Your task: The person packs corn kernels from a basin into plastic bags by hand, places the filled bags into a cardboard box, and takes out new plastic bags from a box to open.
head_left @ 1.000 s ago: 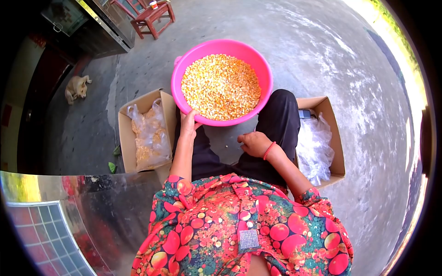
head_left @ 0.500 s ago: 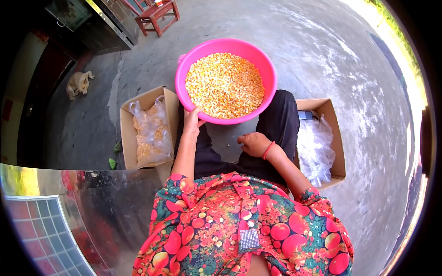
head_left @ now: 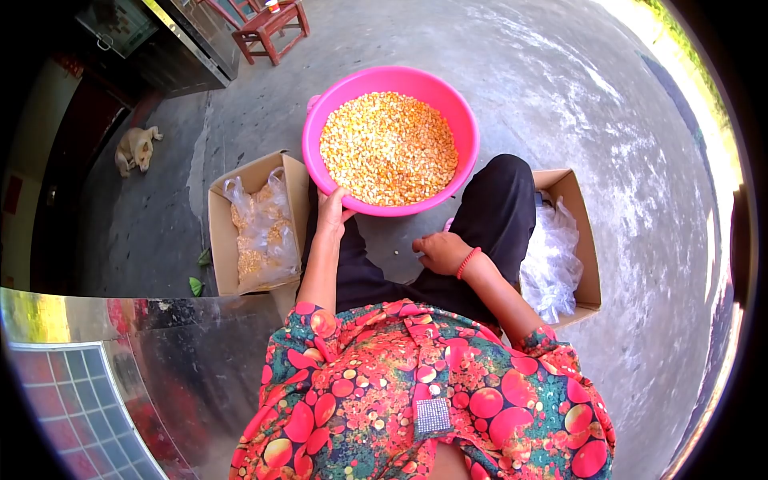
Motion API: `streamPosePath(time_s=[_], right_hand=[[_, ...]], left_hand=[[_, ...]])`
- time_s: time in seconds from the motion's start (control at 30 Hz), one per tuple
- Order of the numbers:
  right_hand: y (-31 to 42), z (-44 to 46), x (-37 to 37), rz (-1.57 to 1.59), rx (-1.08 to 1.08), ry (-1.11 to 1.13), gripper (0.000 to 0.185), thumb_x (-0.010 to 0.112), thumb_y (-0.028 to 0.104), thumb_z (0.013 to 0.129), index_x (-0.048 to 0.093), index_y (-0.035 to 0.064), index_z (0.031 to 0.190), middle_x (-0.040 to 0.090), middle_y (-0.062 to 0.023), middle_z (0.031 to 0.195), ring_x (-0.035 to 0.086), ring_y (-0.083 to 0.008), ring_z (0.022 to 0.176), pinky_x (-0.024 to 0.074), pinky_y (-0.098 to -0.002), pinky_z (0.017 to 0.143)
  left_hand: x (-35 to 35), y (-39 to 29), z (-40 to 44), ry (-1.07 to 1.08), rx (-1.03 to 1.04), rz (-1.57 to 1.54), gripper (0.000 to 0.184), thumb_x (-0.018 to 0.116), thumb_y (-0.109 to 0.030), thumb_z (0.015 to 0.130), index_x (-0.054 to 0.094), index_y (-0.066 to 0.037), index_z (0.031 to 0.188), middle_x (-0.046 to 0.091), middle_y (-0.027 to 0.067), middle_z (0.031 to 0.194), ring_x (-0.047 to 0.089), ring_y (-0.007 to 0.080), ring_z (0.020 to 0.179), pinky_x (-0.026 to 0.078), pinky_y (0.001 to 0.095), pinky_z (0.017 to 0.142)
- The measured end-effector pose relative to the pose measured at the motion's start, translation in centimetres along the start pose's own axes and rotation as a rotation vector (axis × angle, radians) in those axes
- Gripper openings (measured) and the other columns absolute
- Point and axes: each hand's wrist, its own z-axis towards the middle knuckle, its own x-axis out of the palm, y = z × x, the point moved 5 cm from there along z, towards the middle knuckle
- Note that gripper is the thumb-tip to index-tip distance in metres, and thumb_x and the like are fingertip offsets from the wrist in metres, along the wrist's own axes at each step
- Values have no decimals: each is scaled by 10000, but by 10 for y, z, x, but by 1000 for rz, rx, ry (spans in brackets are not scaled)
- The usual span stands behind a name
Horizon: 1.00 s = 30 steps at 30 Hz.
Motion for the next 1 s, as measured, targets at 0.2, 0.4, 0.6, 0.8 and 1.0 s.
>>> streamPosePath(time_s=[0.2, 0.4, 0.6, 0.8, 1.0], right_hand=[[2, -7, -4, 9, 10, 3, 207, 531, 133, 728, 572, 33, 905, 616, -169, 847, 595, -338, 818, 473, -433, 731], [-11, -7, 5, 52, -8, -5, 219, 532, 148, 739, 568, 30, 921, 617, -171, 843, 594, -337, 822, 467, -435, 736], [-19, -1, 12, 55, -9, -13, 224, 531, 155, 744, 570, 35, 929, 618, -176, 843, 594, -339, 826, 468, -431, 738], [-19, -2, 12, 31, -1, 1, 222, 528, 149, 742, 567, 29, 925, 618, -178, 841, 595, -338, 825, 470, -429, 736], [-19, -3, 10, 45, -12, -19, 221, 531, 143, 735, 567, 28, 920, 619, -176, 835, 596, -336, 824, 471, -427, 736]], left_hand=[[0, 0, 0, -6, 27, 15, 601, 526, -155, 709, 299, -188, 1264, 503, 53, 1069, 554, 168, 907, 512, 362, 658], [-1, 1, 2, 12, 1, 15, 667, 549, -171, 671, 281, -159, 1282, 467, 80, 1153, 533, 195, 979, 522, 355, 654], [-2, 2, 3, 6, 2, 17, 655, 552, -181, 676, 287, -161, 1275, 474, 77, 1143, 538, 192, 965, 522, 348, 643], [0, 1, -1, -17, 6, 16, 569, 532, -173, 721, 326, -179, 1251, 523, 56, 1043, 560, 164, 883, 513, 340, 652], [1, 1, -2, -19, 12, 13, 566, 534, -186, 723, 329, -177, 1250, 513, 61, 1080, 544, 177, 934, 511, 351, 661]])
